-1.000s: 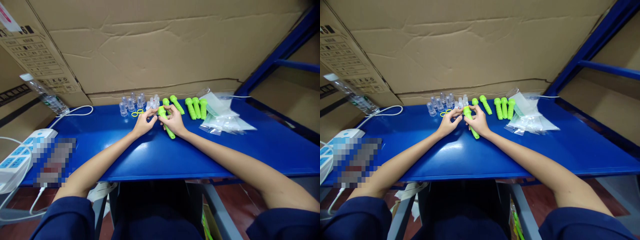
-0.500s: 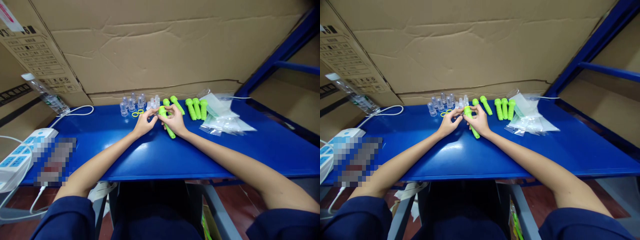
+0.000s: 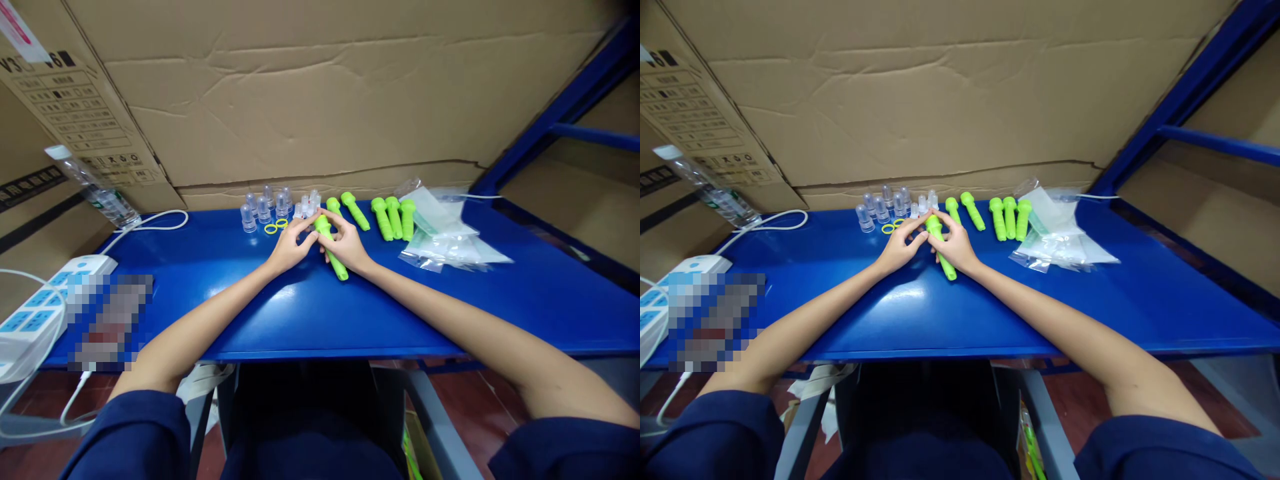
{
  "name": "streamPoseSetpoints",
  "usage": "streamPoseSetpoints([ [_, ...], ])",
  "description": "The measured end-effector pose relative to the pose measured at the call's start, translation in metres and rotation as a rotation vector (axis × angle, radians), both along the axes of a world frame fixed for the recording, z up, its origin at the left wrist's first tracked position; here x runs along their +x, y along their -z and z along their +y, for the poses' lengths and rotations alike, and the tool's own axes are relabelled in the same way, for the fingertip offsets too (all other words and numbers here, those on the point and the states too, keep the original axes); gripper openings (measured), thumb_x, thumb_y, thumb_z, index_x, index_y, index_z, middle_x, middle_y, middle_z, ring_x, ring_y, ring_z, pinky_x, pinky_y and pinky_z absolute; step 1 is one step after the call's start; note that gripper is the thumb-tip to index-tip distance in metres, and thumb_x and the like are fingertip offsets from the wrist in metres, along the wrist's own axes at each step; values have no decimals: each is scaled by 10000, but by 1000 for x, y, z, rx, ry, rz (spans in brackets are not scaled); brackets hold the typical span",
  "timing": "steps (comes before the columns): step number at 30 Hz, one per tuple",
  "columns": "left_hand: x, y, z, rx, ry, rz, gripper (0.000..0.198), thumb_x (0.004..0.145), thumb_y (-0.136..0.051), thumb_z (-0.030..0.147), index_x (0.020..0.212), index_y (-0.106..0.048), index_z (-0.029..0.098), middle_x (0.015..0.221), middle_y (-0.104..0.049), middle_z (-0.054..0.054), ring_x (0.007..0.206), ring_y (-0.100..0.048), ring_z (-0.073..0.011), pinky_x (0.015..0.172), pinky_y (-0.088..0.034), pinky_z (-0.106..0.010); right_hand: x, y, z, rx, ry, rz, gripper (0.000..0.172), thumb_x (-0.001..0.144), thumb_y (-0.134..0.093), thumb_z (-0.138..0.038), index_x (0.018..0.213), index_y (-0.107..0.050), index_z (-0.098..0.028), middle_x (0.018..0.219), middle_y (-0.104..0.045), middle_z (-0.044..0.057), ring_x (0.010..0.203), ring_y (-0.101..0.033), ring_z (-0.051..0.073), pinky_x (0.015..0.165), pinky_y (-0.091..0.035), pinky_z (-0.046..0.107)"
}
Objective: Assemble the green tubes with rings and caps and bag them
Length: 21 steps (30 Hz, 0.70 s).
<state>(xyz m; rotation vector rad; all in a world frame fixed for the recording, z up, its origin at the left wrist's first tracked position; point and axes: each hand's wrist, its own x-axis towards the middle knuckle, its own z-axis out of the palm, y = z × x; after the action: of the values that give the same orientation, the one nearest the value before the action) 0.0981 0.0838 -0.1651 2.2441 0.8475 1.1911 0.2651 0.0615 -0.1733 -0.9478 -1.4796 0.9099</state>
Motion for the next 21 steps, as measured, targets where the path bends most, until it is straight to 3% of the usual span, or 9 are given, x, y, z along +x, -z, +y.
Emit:
streamPoseSetpoints([
  [4,1,-2,-4,-57,69,-33,484,948,-535,222,1431,-575,212,1382,-654,-95,1199,-635,-234,1010,-503,-355,2,1,0,-30,35,-3,790,742,-767,-386,1456,-515,-160,596,-639,-18,386,-574,158,320,-509,280],
  [6,2,-4,-7,-68,67,-36,480,950,-533,228,1427,-583,220,1397,-650,-80,1234,-629,-238,1047,-484,-354,2,0,-2,-23,42,-4,776,742,-769,-399,1442,-536,-157,614,-665,-4,375,-569,154,317,-505,276],
  [9,2,-8,-12,-55,17,-4,466,949,-548,247,1411,-601,228,1319,-700,-73,1106,-686,-231,1009,-503,-351,2,-4,-5,15,55,13,722,732,-777,-396,1391,-576,-181,1013,-758,104,417,-602,126,315,-504,260],
  [12,3,-11,-16,-19,-47,25,441,954,-551,254,1387,-623,210,1167,-766,-73,938,-708,-209,920,-527,-330,1,-7,-9,36,61,16,675,734,-777,-407,1343,-574,-198,1333,-654,156,439,-618,104,309,-505,254],
  [16,4,-11,-17,46,-94,62,427,951,-559,236,1368,-637,198,1028,-791,-63,868,-701,-191,881,-527,-313,0,-7,-11,17,69,4,654,734,-785,-457,1288,-544,-207,1225,-706,139,425,-611,105,309,-501,241],
  [21,5,-9,-16,152,-142,121,429,950,-552,237,1367,-639,185,1041,-786,-84,920,-700,-210,904,-518,-339,-2,-5,-10,-13,97,27,653,683,-827,-544,1139,-490,-219,966,-744,73,392,-585,115,294,-485,244],
])
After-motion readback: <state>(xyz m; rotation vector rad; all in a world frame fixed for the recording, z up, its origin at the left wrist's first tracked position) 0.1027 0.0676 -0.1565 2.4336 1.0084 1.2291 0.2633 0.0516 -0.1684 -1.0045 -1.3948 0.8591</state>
